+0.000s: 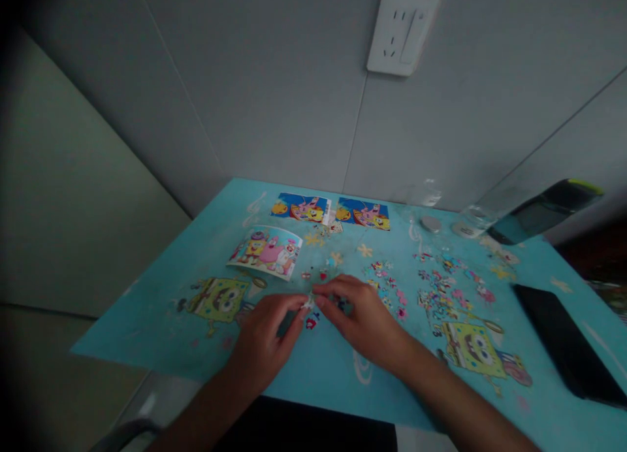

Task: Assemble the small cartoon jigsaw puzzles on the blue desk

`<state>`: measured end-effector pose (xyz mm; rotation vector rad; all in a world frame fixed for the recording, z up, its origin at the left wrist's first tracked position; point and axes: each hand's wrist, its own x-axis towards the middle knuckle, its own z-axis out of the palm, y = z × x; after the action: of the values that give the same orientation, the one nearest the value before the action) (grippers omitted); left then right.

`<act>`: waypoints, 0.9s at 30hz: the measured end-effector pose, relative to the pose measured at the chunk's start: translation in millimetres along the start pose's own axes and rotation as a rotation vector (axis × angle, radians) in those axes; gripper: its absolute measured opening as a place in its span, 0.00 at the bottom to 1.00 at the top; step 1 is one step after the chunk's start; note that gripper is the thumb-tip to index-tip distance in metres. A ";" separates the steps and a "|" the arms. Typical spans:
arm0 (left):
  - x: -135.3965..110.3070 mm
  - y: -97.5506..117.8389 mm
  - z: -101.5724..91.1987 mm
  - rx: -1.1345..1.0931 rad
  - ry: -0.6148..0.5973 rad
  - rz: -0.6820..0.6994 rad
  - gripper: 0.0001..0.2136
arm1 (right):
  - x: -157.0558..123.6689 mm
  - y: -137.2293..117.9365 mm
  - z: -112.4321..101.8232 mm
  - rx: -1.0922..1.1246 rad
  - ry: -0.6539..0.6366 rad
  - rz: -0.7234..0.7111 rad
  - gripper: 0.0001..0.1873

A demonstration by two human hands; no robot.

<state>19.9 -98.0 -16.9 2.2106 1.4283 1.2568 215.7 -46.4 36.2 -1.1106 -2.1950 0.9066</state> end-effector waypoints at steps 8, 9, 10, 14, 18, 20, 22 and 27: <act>-0.5 4.6 -2.3 -0.070 -0.041 0.119 0.12 | -33.3 12.2 2.0 -0.136 0.068 0.013 0.10; -0.6 4.2 -2.8 -0.068 -0.043 0.103 0.12 | -33.5 17.4 0.3 -0.210 0.090 0.008 0.11; -0.7 3.7 -3.2 -0.067 -0.043 0.090 0.12 | -33.6 21.8 -1.2 -0.280 0.103 0.000 0.12; -0.6 2.3 -2.9 -0.054 -0.073 0.095 0.07 | -35.1 27.6 -1.7 -0.454 0.072 -0.056 0.15; -0.7 2.2 -2.6 -0.043 -0.106 0.112 0.05 | -37.7 22.7 1.4 -0.550 0.039 -0.059 0.17; -0.7 2.4 -2.9 -0.049 -0.097 0.118 0.05 | -38.2 21.7 0.2 -0.542 0.027 -0.049 0.17; -0.4 2.8 -3.2 -0.051 -0.090 0.129 0.06 | -38.0 22.2 -2.3 -0.508 0.018 -0.041 0.18; 0.3 3.9 -3.5 -0.045 -0.107 0.136 0.05 | -36.8 21.7 -4.8 -0.486 0.004 -0.010 0.18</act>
<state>19.7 -100.7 -12.4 2.3406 1.2166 1.1792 249.3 -65.9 17.8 -1.3066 -2.4860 0.3663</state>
